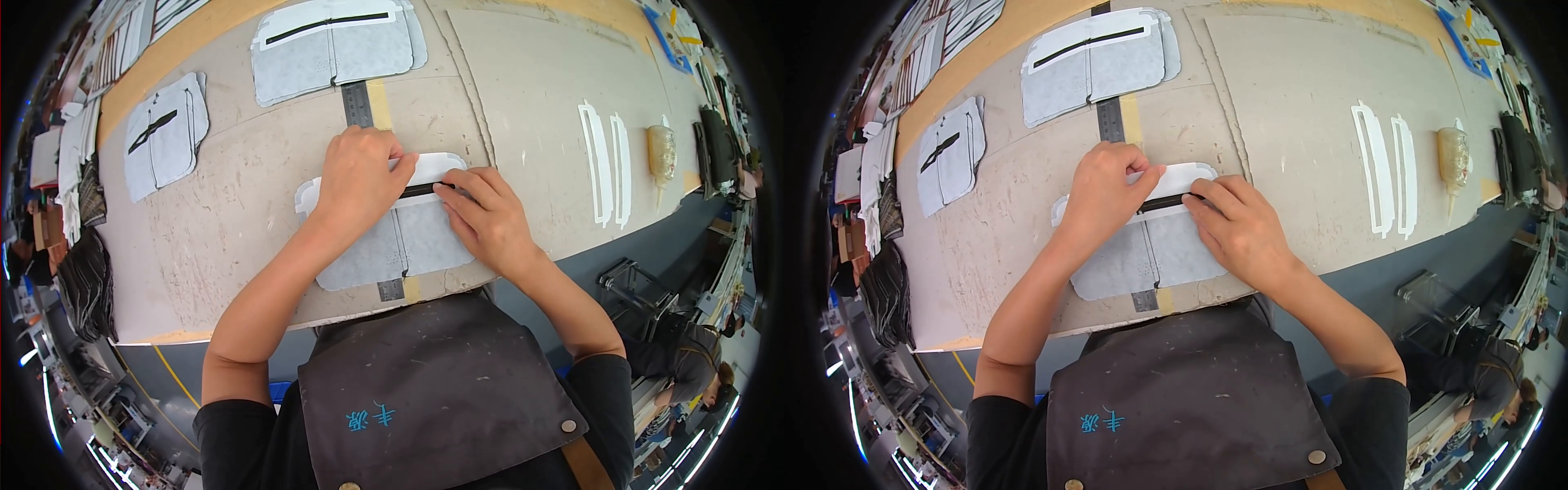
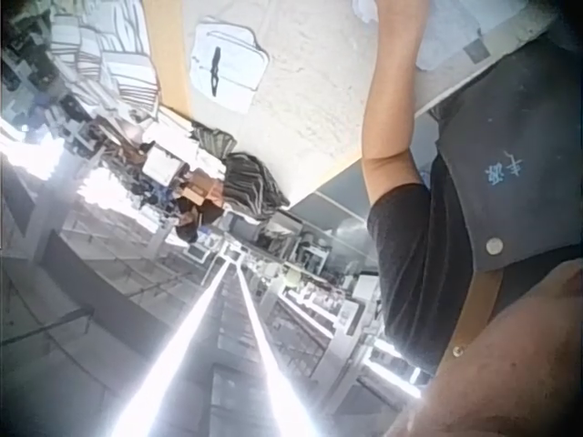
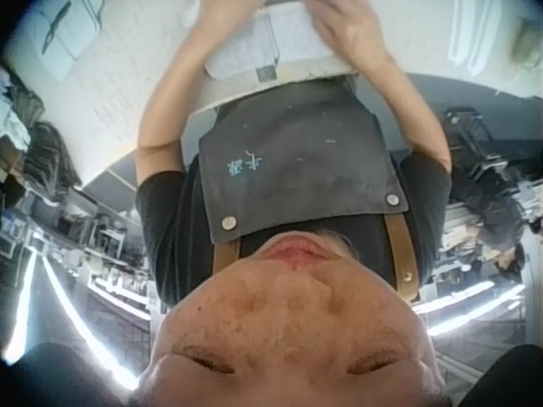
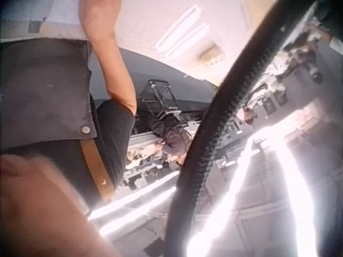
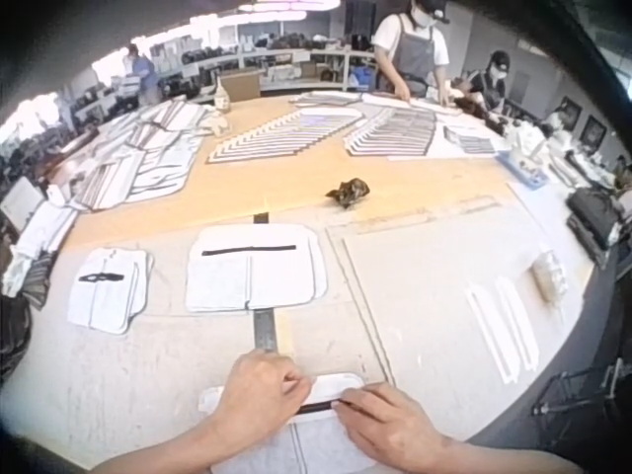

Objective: Applying adhesive to reinforcing strips and aligning them onto fabric panels with zippers as part of bag assembly.

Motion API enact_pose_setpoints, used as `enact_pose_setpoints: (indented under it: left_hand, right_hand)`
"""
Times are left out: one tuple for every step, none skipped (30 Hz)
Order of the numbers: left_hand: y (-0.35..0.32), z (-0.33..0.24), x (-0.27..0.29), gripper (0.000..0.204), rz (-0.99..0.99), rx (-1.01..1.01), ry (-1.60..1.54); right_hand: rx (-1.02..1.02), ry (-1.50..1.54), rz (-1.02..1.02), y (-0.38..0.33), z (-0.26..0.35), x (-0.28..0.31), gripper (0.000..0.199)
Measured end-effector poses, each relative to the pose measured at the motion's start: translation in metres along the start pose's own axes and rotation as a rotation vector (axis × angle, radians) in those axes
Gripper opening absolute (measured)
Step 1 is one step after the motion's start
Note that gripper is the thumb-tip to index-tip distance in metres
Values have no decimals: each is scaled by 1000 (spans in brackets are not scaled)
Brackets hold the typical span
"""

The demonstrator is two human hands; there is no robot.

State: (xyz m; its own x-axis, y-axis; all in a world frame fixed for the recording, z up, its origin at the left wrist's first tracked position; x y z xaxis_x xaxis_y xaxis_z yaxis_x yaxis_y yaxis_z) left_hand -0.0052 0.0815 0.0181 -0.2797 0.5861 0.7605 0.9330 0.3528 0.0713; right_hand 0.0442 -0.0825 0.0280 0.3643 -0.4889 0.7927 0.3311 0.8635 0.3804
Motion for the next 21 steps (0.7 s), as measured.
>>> enact_pose_setpoints:
  left_hand:
    - [0,0,0,20,-1,5,1]
    - [0,0,0,20,-2,10,3]
    - [0,0,0,20,-1,11,4]
    - [0,-1,0,20,-4,9,10]
    - [0,-1,0,20,-7,6,15]
    - [-1,-1,0,20,-5,5,15]
    - [-1,0,-1,22,-13,-14,42]
    - [-2,-1,-1,24,-22,-32,69]
    - [-2,-1,-1,24,-21,-32,70]
    - [-1,-2,0,24,-22,-29,77]
    - [-2,-2,1,24,-23,-24,84]
    - [-3,-2,1,24,-22,-23,85]
    - [-3,-1,1,24,-25,-27,82]
    - [-2,-1,1,24,-28,-35,76]
    - [-2,0,4,24,-27,-37,76]
    - [-3,0,7,21,-4,-44,101]
    - [-4,0,9,20,18,-51,126]
    - [-5,0,10,20,18,-52,125]
    - [-5,2,11,19,24,-26,95]
    - [-6,4,11,21,28,3,68]
    - [-6,5,12,21,27,5,68]
  right_hand:
    - [4,-6,-5,0,0,0,25]
    - [3,-4,-6,0,0,0,25]
    - [12,-16,-10,0,1,0,26]
    - [21,-28,-15,0,2,0,28]
    - [19,-28,-16,0,2,0,28]
    - [15,-30,-9,-1,1,-2,31]
    - [10,-32,-1,-1,0,-3,34]
    - [9,-31,-2,0,1,-2,34]
    - [-1,-48,44,2,2,-2,36]
    - [-12,-66,90,3,2,-4,37]
    - [-12,-64,90,3,3,-4,37]
    - [19,-122,110,3,5,-6,37]
    - [50,-180,131,2,7,-7,37]
    - [48,-181,129,3,7,-7,37]
    - [60,-200,137,3,7,-7,36]
    - [71,-219,144,3,8,-7,35]
    - [71,-220,144,3,8,-8,35]
    - [63,-223,147,2,7,-9,35]
    - [55,-226,151,2,7,-10,35]
    - [57,-224,151,3,8,-10,35]
    - [41,-251,163,3,8,-11,34]
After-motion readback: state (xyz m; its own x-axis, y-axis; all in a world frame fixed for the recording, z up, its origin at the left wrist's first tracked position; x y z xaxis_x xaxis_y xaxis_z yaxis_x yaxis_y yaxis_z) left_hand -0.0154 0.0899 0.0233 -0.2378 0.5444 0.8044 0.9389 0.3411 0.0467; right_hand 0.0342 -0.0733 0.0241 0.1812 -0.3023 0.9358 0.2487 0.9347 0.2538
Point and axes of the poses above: each hand's wrist, its own y-axis towards the middle knuckle, its own x-axis out of the back of the hand, z = x × y, the point moved 5 cm from there along y, towards the middle knuckle, and after that the axes turned 2 degrees about y, right-handed, at the moved point
